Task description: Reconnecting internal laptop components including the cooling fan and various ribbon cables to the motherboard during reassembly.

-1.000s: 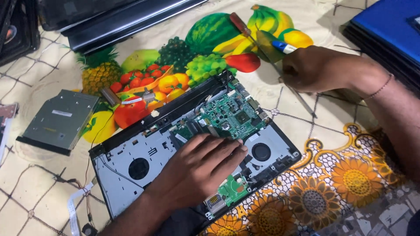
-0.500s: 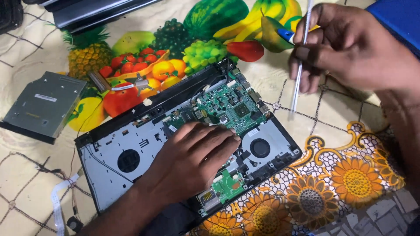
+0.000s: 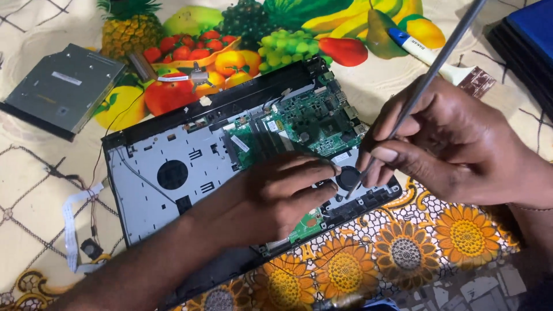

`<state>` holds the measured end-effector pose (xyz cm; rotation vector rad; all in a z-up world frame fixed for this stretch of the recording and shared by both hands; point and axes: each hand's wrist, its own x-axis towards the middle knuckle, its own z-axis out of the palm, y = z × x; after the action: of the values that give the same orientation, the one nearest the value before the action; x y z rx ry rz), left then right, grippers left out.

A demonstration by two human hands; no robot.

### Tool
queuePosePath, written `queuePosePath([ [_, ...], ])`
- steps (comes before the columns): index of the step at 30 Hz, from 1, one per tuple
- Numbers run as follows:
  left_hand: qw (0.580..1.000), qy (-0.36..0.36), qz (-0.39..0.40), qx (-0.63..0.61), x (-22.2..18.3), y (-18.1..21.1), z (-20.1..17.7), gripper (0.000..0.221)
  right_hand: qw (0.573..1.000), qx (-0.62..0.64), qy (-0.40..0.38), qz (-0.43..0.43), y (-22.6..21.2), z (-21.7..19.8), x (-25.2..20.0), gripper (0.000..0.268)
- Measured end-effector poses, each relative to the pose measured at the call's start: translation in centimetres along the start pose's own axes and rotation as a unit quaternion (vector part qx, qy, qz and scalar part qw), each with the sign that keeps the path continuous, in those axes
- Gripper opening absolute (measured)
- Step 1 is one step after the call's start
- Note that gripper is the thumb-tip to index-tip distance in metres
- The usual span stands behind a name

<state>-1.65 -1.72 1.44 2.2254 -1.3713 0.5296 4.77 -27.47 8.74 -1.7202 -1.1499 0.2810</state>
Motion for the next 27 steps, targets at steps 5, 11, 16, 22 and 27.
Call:
queuePosePath([
  [5,0.999,0.011,0.004,-0.032,-0.4,-0.4,0.6,0.03,0.999,-0.026,-0.026,0.012,-0.3,0.4,0.2,0.007],
  [11,0.998,-0.022,0.051,-0.04,-0.8,-1.2,1.6,0.035,0.999,-0.001,-0.024,0.022,0.2,0.7,-0.3,0.012],
  [16,0.999,-0.001,0.039,-0.038,-0.8,-1.0,1.6,0.036,0.999,-0.007,-0.029,0.037,0.5,0.6,-0.5,0.01],
  [22,0.998,-0.017,0.038,-0.038,-0.9,-1.0,1.4,0.039,0.998,-0.005,-0.017,0.056,0.4,0.8,-0.7,0.011],
  [27,0.997,0.003,0.045,-0.061,-0.8,-1.2,1.7,0.035,0.998,-0.002,-0.024,0.052,0.6,0.7,-0.7,0.01],
])
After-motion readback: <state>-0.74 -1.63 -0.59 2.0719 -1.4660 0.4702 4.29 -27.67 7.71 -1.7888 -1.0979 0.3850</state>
